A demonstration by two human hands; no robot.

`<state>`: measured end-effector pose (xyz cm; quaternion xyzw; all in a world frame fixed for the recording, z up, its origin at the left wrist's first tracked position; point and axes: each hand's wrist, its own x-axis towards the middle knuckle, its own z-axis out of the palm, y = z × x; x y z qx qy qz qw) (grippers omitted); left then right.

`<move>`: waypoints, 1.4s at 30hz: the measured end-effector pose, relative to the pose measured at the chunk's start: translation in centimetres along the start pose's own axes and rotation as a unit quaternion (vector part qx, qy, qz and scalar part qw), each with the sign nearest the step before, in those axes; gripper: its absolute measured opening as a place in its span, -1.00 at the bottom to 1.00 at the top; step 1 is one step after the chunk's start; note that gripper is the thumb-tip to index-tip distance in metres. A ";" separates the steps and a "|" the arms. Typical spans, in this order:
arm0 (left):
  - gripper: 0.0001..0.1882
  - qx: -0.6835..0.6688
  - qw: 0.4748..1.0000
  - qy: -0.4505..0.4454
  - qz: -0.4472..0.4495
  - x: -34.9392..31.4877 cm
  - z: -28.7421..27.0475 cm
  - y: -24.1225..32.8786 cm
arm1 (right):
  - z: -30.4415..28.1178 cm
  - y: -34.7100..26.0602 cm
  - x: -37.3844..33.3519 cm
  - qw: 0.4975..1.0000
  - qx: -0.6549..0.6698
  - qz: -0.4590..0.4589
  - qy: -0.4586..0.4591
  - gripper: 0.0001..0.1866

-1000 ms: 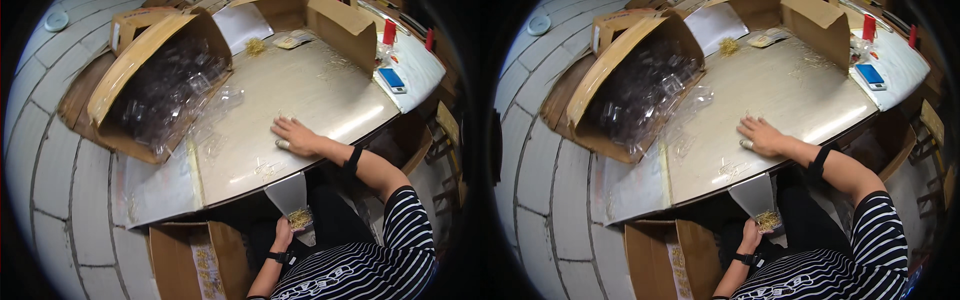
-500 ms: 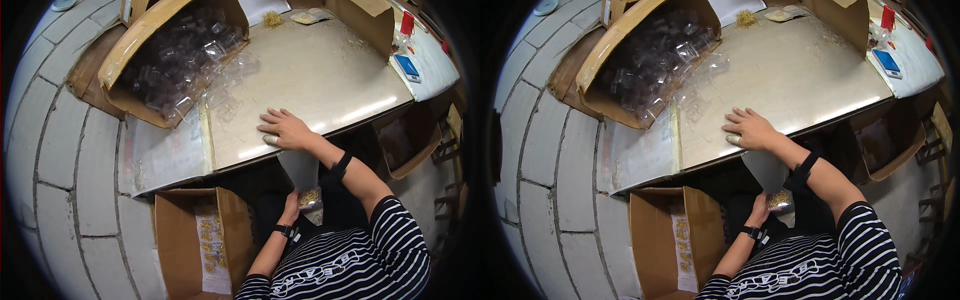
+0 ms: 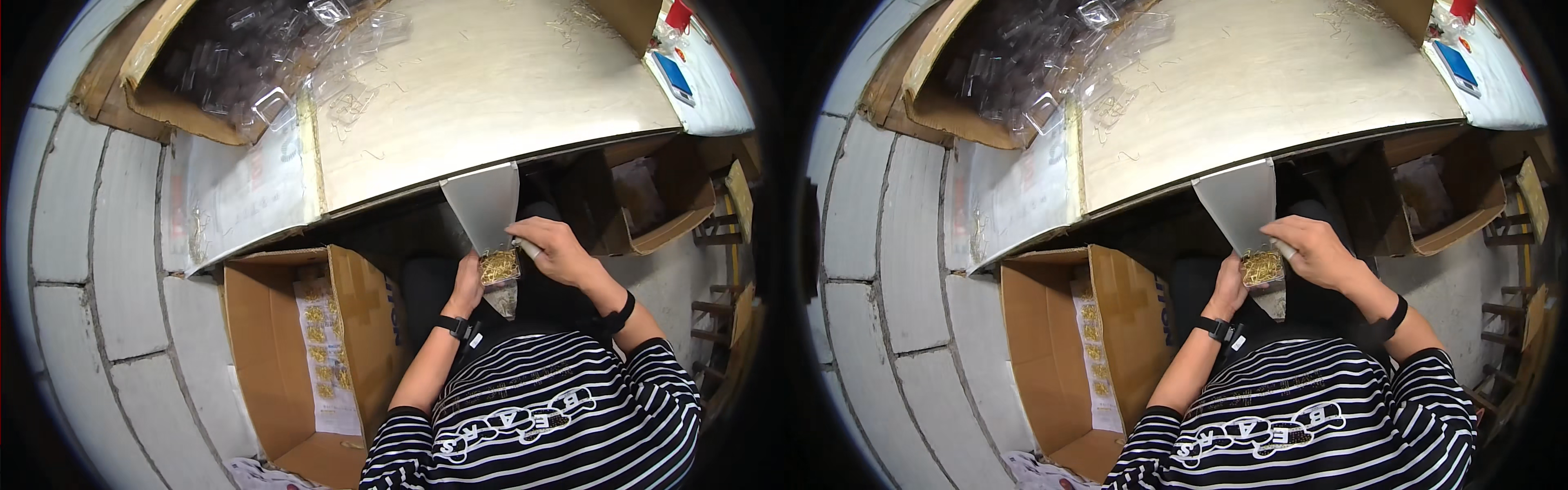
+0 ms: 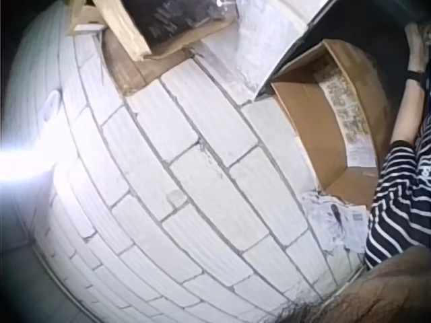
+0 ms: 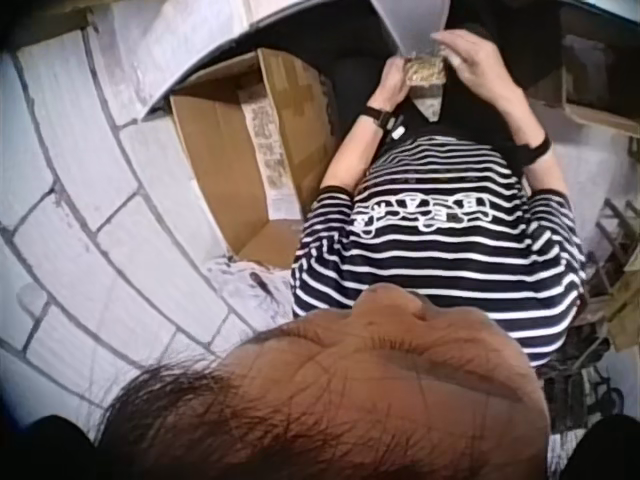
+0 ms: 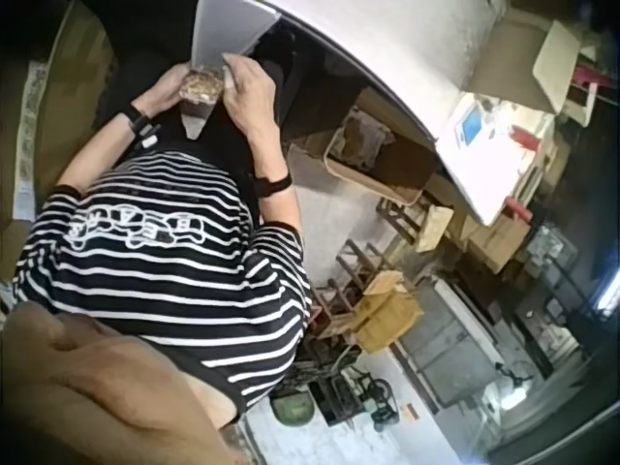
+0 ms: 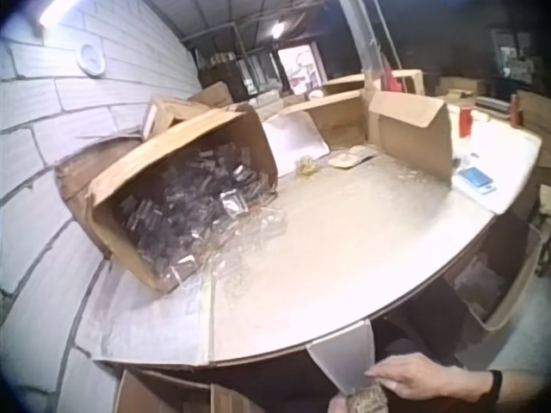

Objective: The person sits on the floor and repeatedly scoops small yellow items from a table into clear plastic containers. They then place the filled containers into a cardboard box. The person also gathers loose items from the table surface to continue the packing process.

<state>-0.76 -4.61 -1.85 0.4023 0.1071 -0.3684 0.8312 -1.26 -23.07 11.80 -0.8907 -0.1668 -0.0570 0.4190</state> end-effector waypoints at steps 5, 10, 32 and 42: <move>-0.57 0.012 0.999 -0.026 -0.016 -1.9 -0.4 0.9 | -0.2 1.1 -2.3 0.993 0.058 0.099 -0.011 -0.74; -0.67 0.052 0.999 -0.010 -0.015 -4.6 -0.2 1.4 | 0.6 1.6 -3.9 0.981 0.091 0.166 -0.053 -0.71; -0.66 0.226 0.967 -0.057 0.102 -1.6 10.2 3.2 | 1.4 2.6 -5.6 0.964 -0.156 -0.122 0.177 -0.74; -0.47 0.373 0.894 -0.148 0.201 -2.5 13.7 2.2 | 2.4 3.7 -7.0 0.960 -0.206 -0.031 0.186 -0.48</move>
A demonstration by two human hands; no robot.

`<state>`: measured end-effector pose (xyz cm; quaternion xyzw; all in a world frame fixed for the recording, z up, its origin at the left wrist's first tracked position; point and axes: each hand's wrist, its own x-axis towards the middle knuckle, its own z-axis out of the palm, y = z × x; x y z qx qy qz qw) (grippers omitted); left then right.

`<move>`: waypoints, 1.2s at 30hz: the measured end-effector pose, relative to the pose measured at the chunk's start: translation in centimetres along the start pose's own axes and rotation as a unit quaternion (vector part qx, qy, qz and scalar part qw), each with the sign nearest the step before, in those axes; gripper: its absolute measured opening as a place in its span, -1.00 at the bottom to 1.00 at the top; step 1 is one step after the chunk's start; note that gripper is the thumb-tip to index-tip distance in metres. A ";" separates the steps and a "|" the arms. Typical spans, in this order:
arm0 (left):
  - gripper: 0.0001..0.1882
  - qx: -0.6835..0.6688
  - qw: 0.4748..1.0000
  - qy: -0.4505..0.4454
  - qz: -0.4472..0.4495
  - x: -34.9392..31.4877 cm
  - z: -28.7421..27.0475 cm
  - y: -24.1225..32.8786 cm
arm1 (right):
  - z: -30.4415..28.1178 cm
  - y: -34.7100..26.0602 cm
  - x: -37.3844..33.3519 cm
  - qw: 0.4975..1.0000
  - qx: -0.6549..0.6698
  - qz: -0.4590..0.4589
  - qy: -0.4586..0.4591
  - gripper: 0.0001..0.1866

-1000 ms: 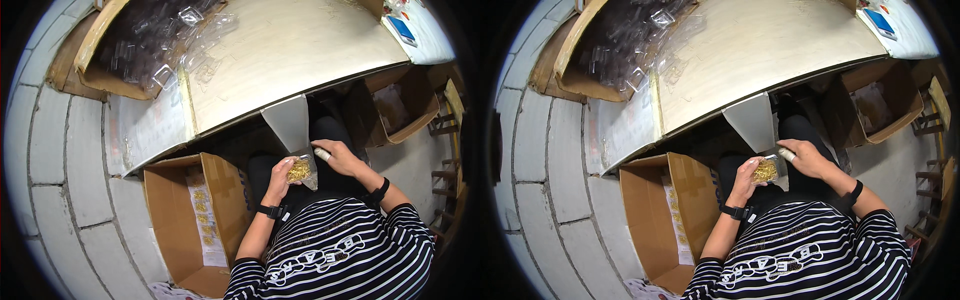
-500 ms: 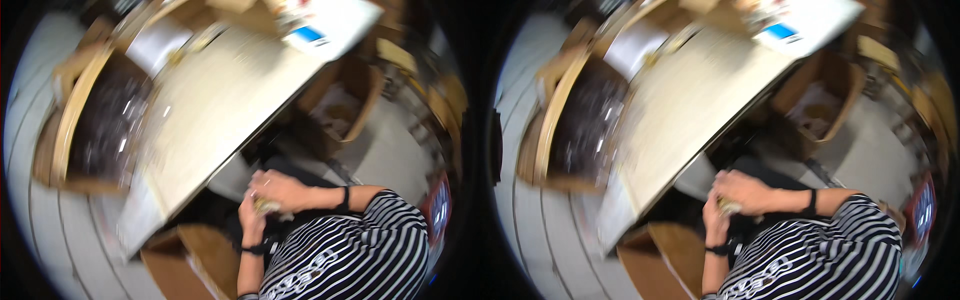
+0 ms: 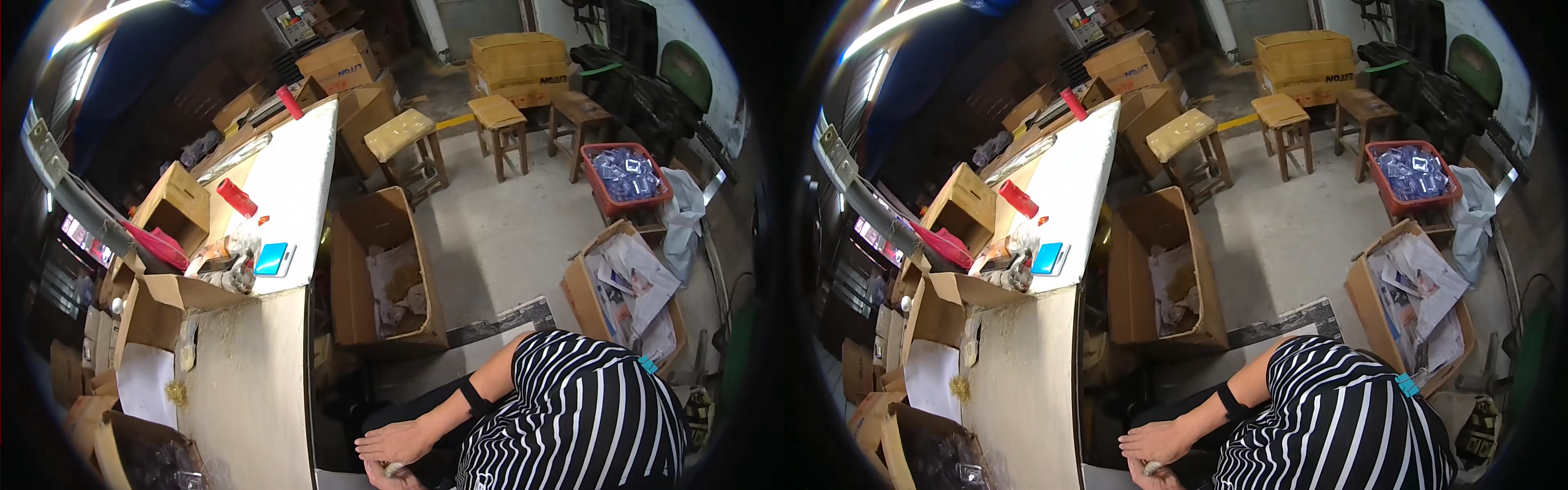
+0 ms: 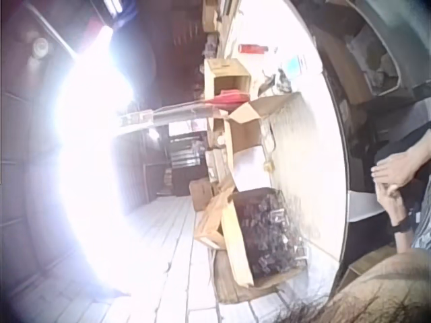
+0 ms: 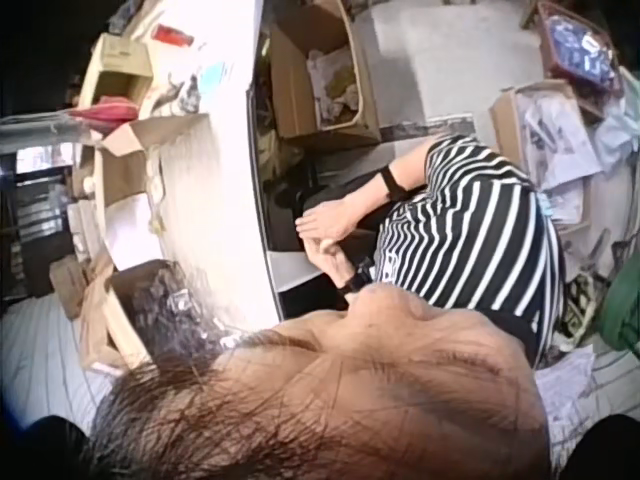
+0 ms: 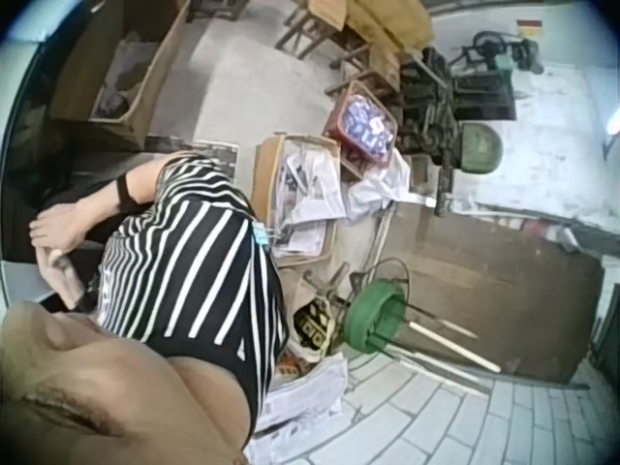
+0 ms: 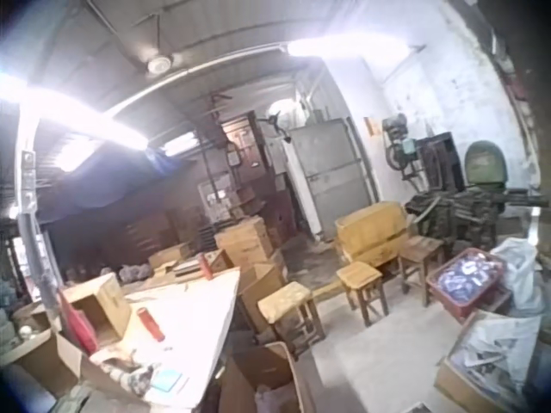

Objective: The person sits on the floor and repeatedly scoops small yellow items from a table into clear plastic containers. They then place the filled containers into a cardboard box. The person also gathers loose items from the table surface to continue the packing process.

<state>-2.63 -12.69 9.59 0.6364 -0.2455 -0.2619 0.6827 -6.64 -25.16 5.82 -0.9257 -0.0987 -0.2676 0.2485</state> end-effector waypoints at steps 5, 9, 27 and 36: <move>-0.65 0.013 1.000 0.020 0.015 0.7 0.0 0.3 | -4.0 -1.7 2.8 0.994 0.050 -0.004 -0.101 -0.40; -0.68 -0.317 0.945 0.052 -0.052 1.2 -0.7 -1.6 | -4.1 -2.7 3.7 0.989 0.066 -0.027 -0.131 -0.34; -0.64 -0.314 0.932 0.143 -0.105 -2.4 -3.6 1.3 | -5.0 -1.1 4.9 0.785 0.439 0.403 -0.166 -0.84; -0.66 -0.298 0.934 0.146 -0.133 -2.7 -4.0 0.5 | -5.0 -1.9 6.3 0.961 0.178 0.147 -0.155 -0.86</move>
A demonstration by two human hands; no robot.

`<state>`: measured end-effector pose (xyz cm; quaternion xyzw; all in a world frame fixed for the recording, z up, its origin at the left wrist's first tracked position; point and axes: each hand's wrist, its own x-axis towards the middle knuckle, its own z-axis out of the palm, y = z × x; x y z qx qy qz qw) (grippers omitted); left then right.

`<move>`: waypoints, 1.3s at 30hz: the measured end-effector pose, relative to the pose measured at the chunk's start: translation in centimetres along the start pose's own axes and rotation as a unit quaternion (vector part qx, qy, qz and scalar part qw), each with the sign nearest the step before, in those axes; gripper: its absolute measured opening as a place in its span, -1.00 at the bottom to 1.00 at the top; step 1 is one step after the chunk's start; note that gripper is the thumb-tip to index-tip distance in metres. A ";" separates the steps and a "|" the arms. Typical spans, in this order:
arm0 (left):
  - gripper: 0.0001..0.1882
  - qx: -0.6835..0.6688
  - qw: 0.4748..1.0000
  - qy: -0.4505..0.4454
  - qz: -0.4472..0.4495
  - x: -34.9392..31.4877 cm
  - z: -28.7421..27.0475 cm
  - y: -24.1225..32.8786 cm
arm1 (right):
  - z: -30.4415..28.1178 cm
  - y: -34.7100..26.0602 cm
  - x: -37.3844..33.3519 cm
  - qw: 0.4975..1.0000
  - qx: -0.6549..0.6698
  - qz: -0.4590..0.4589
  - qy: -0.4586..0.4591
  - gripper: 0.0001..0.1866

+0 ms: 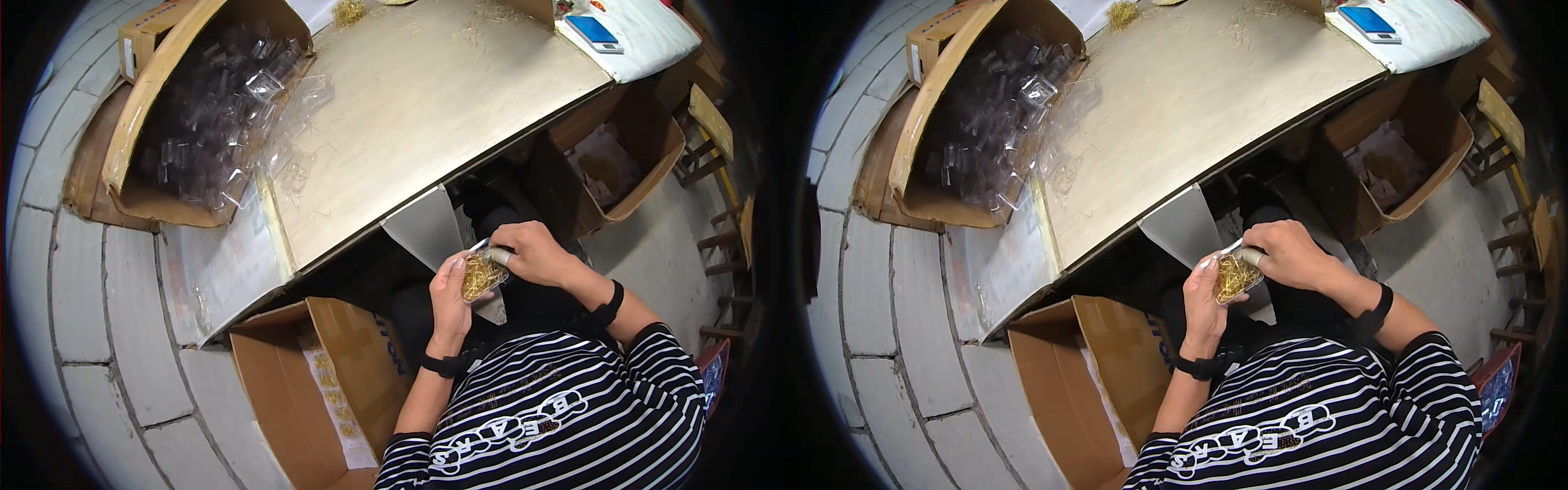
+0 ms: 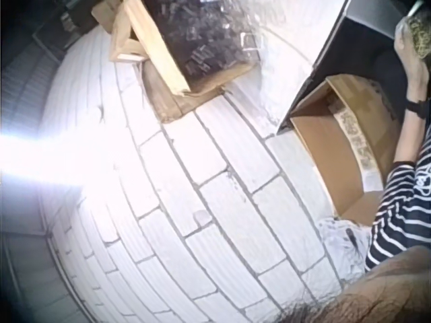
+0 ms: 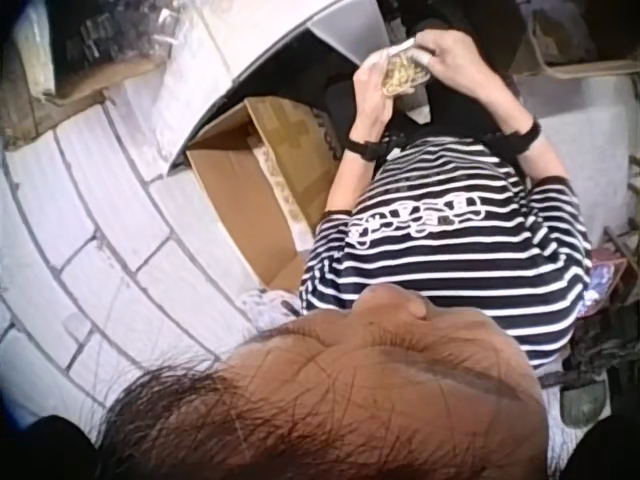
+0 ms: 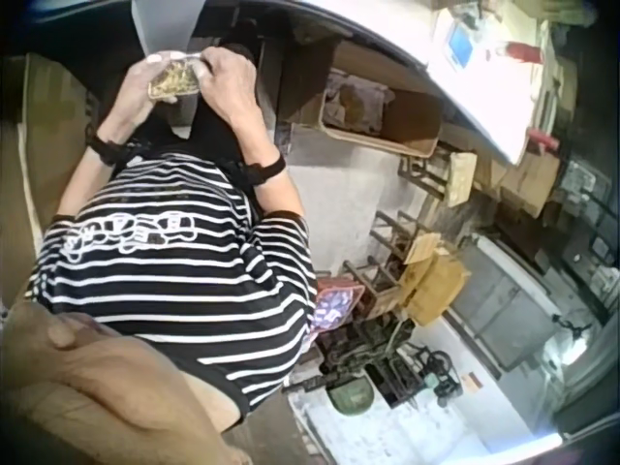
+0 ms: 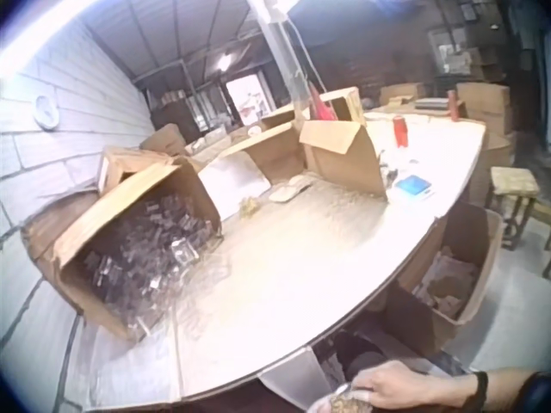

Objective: The person sits on the floor and repeatedly scoops small yellow items from a table into clear plastic containers. They then place the filled containers into a cardboard box. The person also gathers loose items from the table surface to continue the packing process.

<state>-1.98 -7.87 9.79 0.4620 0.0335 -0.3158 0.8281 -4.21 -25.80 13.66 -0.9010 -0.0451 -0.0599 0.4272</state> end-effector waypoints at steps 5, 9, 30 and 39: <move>-0.70 0.000 0.999 0.031 0.007 0.3 -0.3 -0.3 | -0.8 -1.1 1.1 0.992 -0.113 0.012 -0.058 -0.84; -0.71 -0.027 0.997 0.071 0.029 0.4 -0.7 0.1 | -0.9 -1.5 0.8 0.999 -0.017 -0.007 0.030 -0.77; -0.71 0.041 0.995 0.070 0.050 0.1 -0.2 0.7 | 0.6 -1.9 0.3 0.999 -0.035 -0.010 -0.017 -0.81; -0.57 -0.013 0.998 0.047 0.046 0.4 0.0 0.9 | 1.1 -1.1 -0.1 0.992 -0.095 -0.072 0.044 -0.66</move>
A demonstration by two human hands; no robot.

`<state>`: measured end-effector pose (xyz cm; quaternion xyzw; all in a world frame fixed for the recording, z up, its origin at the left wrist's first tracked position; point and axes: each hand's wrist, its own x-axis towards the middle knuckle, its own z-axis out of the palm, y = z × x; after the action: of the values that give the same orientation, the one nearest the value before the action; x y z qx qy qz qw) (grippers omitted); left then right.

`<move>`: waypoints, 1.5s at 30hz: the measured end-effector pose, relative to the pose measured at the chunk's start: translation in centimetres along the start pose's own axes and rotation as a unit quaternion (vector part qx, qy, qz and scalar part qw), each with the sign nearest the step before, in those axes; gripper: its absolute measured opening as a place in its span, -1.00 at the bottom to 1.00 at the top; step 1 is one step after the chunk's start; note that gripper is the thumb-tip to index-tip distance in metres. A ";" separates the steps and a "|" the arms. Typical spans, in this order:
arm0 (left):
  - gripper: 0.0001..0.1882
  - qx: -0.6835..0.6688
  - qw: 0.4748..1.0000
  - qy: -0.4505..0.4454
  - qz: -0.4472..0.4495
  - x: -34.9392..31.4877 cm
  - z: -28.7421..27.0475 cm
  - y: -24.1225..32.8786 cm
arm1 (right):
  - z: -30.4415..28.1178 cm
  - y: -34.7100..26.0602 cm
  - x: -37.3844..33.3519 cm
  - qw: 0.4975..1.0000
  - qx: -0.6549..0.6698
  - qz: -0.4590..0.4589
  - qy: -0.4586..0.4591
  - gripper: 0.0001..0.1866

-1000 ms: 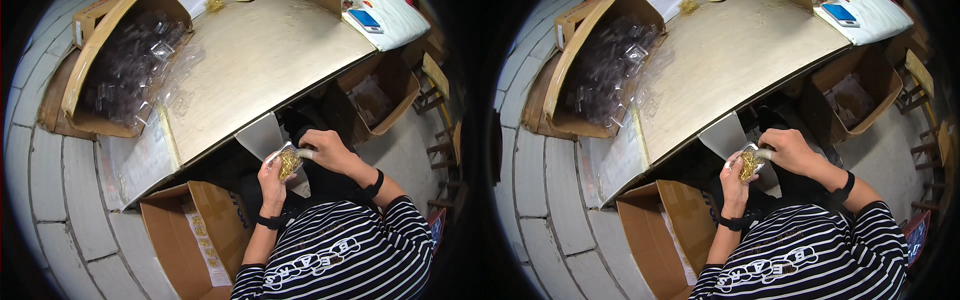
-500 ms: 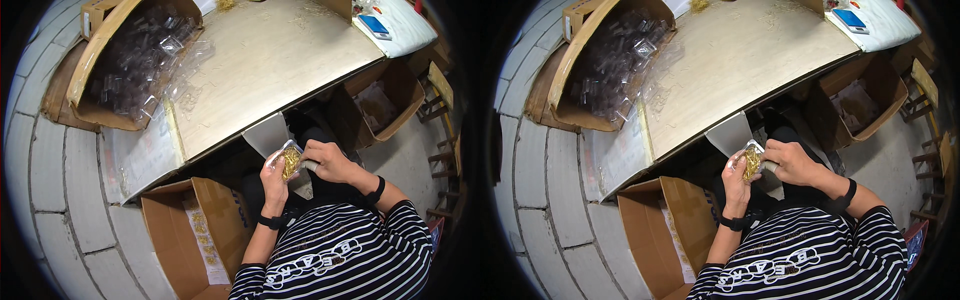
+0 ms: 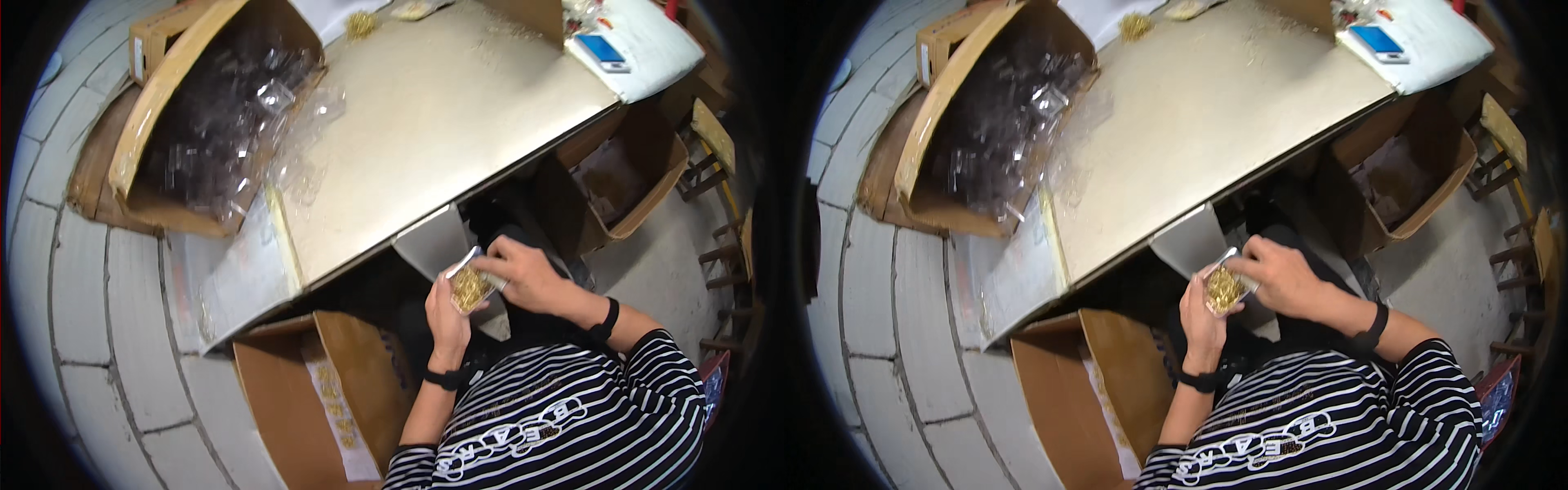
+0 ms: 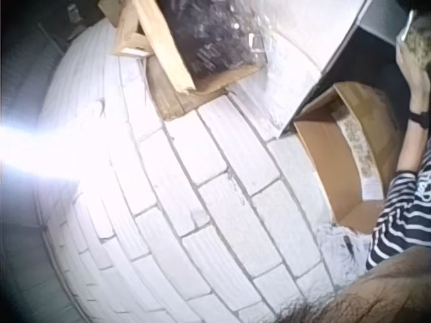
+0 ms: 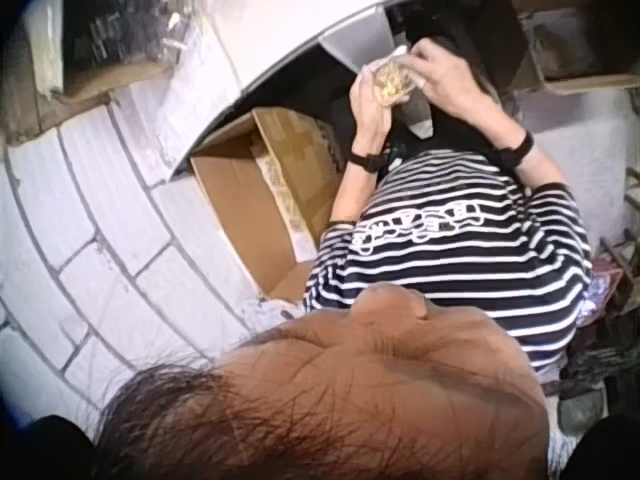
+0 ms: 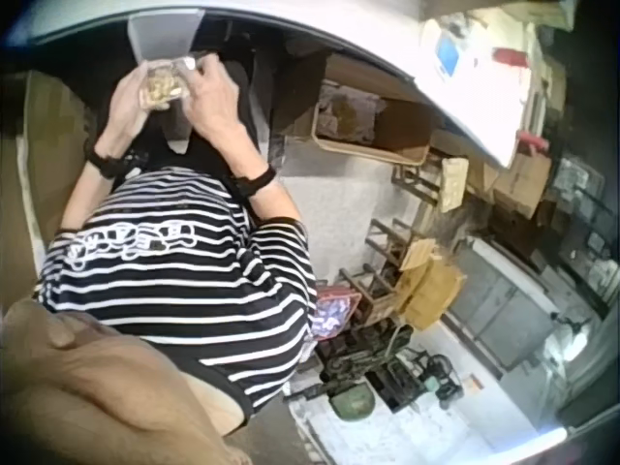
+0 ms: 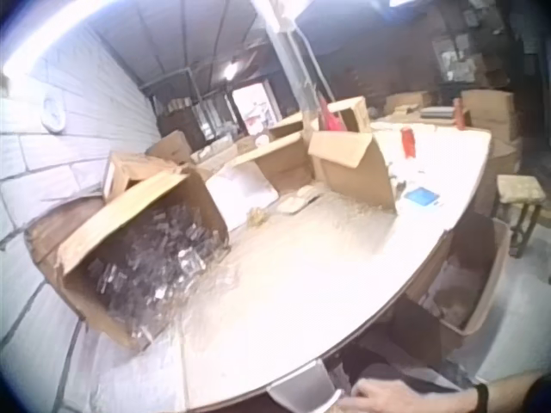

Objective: The person sits on the floor and repeatedly scoops small yellow items from a table into clear plastic containers. They then place the filled containers into a cardboard box. The person also gathers loose items from the table surface to continue the packing process.

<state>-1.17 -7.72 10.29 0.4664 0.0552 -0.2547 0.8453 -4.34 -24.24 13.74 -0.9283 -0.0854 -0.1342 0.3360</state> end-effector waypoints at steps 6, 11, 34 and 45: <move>-0.64 0.047 0.998 0.020 0.024 -1.1 -3.2 1.0 | -2.7 3.9 6.6 0.988 0.038 -0.038 0.143 -0.71; -0.71 0.074 0.994 0.064 -0.055 -3.4 -8.5 0.1 | -7.2 18.0 17.8 0.961 -0.116 0.152 0.200 -0.54; -0.61 0.038 0.993 0.054 -0.095 2.5 -10.6 -6.2 | 1.8 4.7 13.6 0.986 0.132 0.098 0.038 -0.56; -0.65 0.015 0.991 0.062 -0.121 4.0 -9.0 -7.5 | 5.0 -0.2 10.1 0.984 -0.047 -0.168 -0.042 -0.60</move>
<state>-0.01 -5.18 -1.81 0.4834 0.1594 -0.3264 0.7964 6.13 -20.20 13.25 -0.9203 -0.2481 -0.1536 0.2604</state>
